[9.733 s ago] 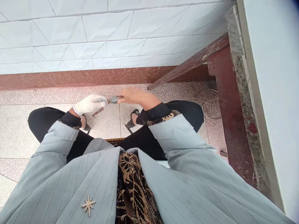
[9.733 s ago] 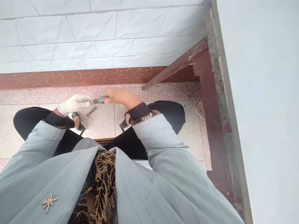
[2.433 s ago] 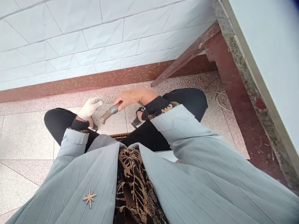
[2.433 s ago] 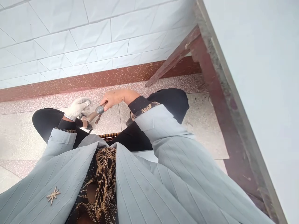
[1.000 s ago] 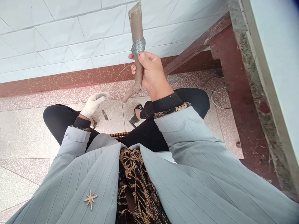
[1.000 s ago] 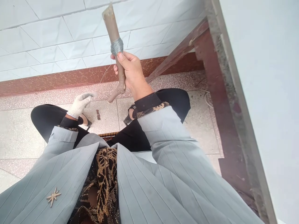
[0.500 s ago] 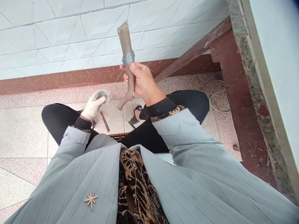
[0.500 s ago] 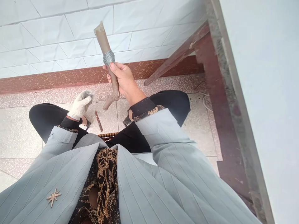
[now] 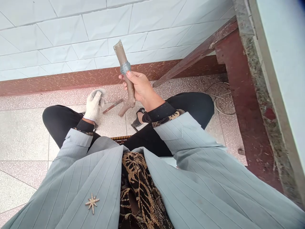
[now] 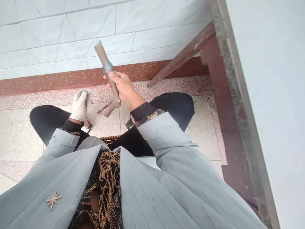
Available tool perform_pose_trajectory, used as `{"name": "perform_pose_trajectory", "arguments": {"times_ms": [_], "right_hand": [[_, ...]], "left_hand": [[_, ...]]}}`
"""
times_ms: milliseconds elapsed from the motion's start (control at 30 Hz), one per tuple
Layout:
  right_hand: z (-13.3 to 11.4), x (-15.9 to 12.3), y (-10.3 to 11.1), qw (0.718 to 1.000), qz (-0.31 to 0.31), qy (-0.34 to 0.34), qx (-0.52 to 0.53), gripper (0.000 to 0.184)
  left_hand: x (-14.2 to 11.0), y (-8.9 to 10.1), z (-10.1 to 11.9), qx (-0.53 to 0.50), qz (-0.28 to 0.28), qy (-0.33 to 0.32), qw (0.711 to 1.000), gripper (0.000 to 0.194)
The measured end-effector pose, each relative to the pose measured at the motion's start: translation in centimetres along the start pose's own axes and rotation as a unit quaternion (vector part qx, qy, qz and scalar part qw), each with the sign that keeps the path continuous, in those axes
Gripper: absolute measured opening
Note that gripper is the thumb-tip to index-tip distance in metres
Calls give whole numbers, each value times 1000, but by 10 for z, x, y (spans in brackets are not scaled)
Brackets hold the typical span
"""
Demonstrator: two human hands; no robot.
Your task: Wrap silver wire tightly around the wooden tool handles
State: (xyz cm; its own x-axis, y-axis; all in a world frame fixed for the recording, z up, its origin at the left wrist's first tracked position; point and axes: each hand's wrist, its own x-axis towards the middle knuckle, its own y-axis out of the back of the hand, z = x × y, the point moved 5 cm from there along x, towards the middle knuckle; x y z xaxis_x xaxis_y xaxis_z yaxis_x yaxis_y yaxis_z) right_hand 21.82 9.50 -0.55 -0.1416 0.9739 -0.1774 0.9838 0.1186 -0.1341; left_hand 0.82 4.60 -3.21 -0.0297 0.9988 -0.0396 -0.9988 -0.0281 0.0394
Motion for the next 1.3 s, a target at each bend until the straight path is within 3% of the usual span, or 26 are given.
{"name": "perform_pose_trajectory", "arguments": {"times_ms": [133, 233, 300, 367, 500, 600, 700, 867, 1000, 1133, 1300], "right_hand": [[0, 5, 12, 1000, 12, 12, -23, 52], [-5, 5, 17, 998, 37, 38, 14, 50], [-11, 5, 19, 997, 40, 55, 33, 46], [-16, 5, 23, 997, 30, 63, 16, 45], [-22, 11, 50, 992, 22, 91, -88, 75], [-20, 18, 74, 986, 50, 102, -121, 83], [-17, 22, 86, 986, 109, 103, -79, 76], [-22, 19, 81, 976, 183, 119, 25, 56], [-27, 14, 73, 972, 202, 112, 37, 49], [-22, 15, 66, 976, 191, 96, 33, 54], [-14, 21, 65, 984, 151, 91, -32, 56]], "left_hand": [[8, 15, -7, 124, 70, 33, 989, 27], [13, 24, -4, 238, 95, 0, 967, 18], [16, 26, -2, 295, 79, -17, 952, 17], [18, 24, -2, 316, 28, -1, 948, 18], [15, 18, -2, 183, -57, 28, 981, 28], [12, 16, 1, 63, -58, 8, 996, 42], [12, 16, -1, -2, -28, -1, 1000, 48], [14, 16, -7, -39, -22, -5, 999, 41], [10, 13, -3, -27, -78, 18, 996, 37], [3, 4, -2, -44, -152, 72, 985, 48], [1, -2, 2, -61, -197, 59, 977, 48]]}}
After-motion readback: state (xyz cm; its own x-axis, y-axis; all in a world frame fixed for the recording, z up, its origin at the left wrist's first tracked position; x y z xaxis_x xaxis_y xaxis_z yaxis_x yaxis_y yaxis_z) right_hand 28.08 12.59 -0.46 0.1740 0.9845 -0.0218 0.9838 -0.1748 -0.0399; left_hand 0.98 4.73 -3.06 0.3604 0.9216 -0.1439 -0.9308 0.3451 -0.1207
